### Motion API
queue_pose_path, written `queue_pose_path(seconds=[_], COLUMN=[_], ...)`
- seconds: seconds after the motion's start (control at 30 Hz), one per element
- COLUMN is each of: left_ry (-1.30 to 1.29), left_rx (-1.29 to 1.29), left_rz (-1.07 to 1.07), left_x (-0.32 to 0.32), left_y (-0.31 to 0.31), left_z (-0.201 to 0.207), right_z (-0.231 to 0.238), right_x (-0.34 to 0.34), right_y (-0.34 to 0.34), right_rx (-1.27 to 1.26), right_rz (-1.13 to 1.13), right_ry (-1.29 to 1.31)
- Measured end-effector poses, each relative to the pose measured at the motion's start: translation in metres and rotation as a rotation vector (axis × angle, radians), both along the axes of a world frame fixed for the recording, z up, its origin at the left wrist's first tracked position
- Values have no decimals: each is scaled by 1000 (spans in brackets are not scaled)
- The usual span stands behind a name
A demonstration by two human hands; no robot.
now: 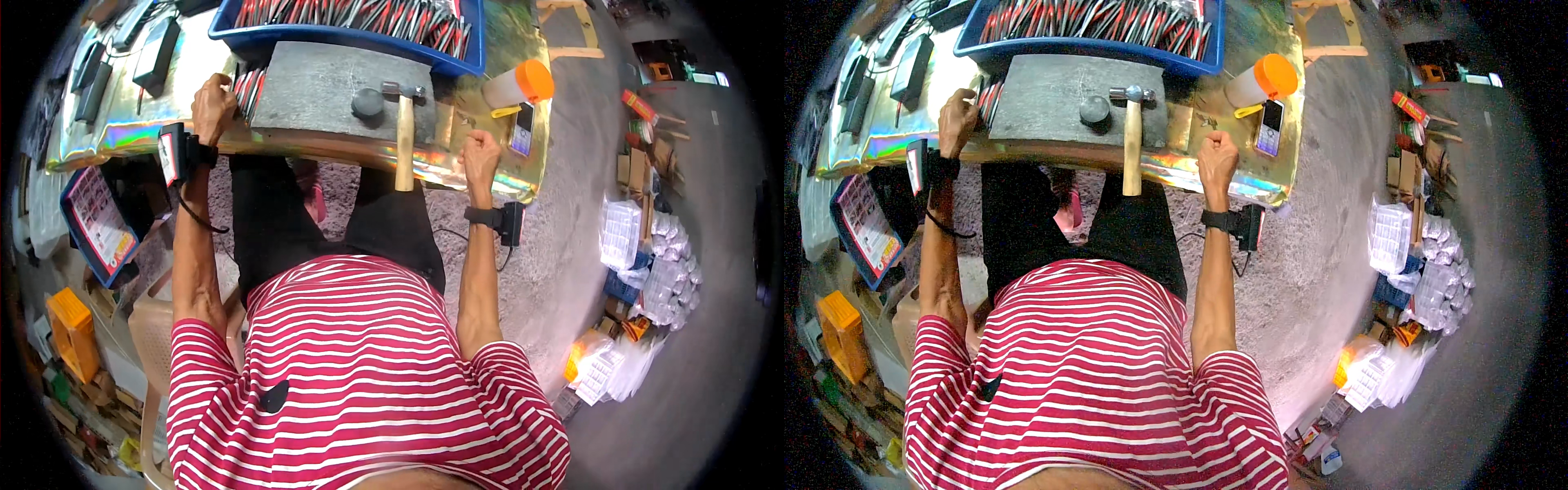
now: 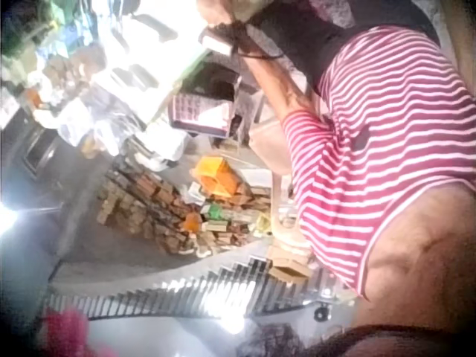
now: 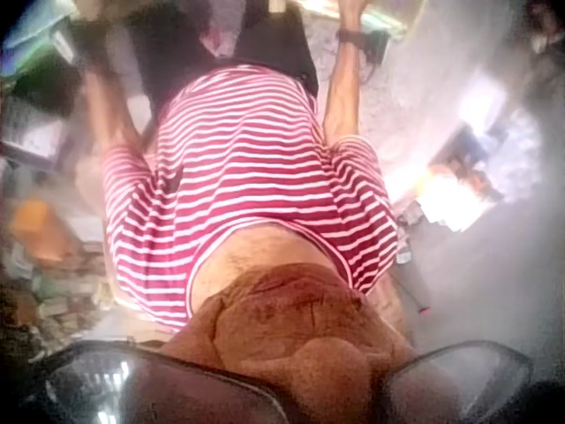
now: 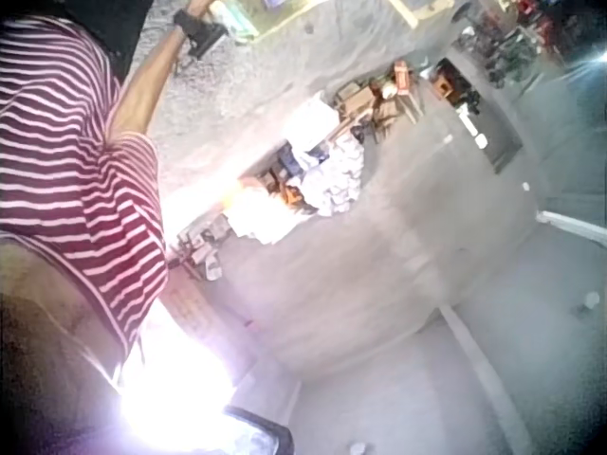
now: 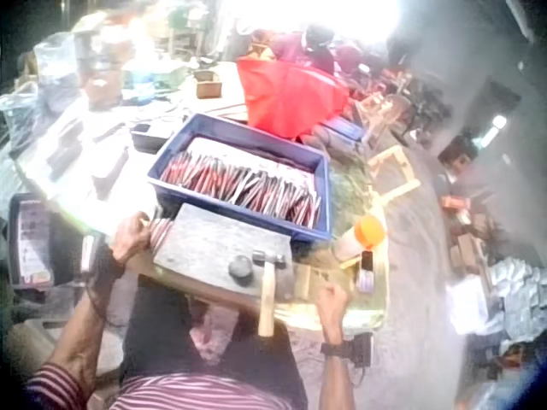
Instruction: The person uses a hammer to drive metal pins into a cylindrical base mounted on a workbench.
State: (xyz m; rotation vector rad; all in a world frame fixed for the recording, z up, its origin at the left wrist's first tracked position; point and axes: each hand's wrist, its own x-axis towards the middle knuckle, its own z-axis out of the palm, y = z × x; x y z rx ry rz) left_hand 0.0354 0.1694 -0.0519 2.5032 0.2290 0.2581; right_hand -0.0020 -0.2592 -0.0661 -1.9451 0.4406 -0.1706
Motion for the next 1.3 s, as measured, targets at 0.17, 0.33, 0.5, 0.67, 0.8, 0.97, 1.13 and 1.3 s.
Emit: queue_pose_path(seconds=[0.17, 0.33, 0.5, 0.67, 0.8, 0.97, 1.13, 1.3], left_ry=[44, -54, -116, -40, 15, 115, 165, 148], left_rx=[-556, -799, -1053, -1294, -1416, -1557, -1589, -1639], left_rz=[78, 98, 87, -8, -135, -234, -256, -260], left_x=[-11, -25, -40, -47, -52, -54, -56, -60], left_y=[-2, -7, -37, -75, -98, -116, -129, -132], left_z=[9, 26, 63, 81, 83, 82, 84, 83], right_z=[-10, 0, 12, -25, -14, -10, -4, 6], right_x=[11, 18, 25, 33, 34, 33, 28, 19], right_y=[-3, 8, 18, -2, 0, -6, -6, -2], right_rx=[-311, -469, -662, -825, -875, -863, -783, -664], right_rz=[-34, -76, -22, 0, 129, 206, 240, 277], right_ry=[-60, -83, 121, -10, -48, -92, -149, -132])
